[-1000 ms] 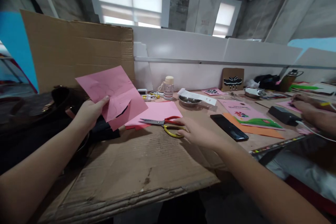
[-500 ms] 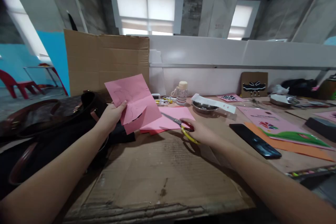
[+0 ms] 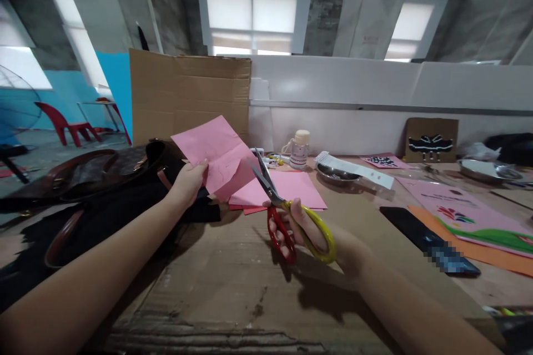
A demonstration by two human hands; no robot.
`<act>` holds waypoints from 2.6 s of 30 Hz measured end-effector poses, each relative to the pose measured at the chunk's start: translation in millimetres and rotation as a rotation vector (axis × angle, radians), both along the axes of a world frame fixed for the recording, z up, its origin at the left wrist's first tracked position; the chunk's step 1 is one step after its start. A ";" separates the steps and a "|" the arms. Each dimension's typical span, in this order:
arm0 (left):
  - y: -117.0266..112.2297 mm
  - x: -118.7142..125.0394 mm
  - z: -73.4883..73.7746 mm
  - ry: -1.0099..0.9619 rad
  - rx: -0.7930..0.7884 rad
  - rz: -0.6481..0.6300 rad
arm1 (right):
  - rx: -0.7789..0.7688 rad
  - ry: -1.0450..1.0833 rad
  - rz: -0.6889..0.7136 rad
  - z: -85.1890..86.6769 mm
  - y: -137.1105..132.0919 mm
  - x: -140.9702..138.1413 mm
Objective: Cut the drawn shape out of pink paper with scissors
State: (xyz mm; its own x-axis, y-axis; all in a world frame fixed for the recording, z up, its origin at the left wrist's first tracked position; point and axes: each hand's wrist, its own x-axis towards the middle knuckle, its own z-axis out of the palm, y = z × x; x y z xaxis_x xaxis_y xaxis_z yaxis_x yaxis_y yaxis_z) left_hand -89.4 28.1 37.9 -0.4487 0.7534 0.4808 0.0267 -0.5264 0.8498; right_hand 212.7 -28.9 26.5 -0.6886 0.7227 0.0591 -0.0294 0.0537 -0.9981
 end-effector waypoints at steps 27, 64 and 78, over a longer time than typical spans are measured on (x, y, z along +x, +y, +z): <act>-37.1 46.8 12.1 0.134 -0.140 -0.251 | -0.213 0.200 -0.086 -4.0 -2.0 -10.6; -29.4 28.3 12.8 0.136 -0.173 -0.190 | -0.097 0.072 -0.119 -16.8 -3.4 -12.0; -42.0 33.5 25.4 0.397 -0.174 -0.117 | -0.181 0.160 -0.028 -15.6 -5.2 -9.9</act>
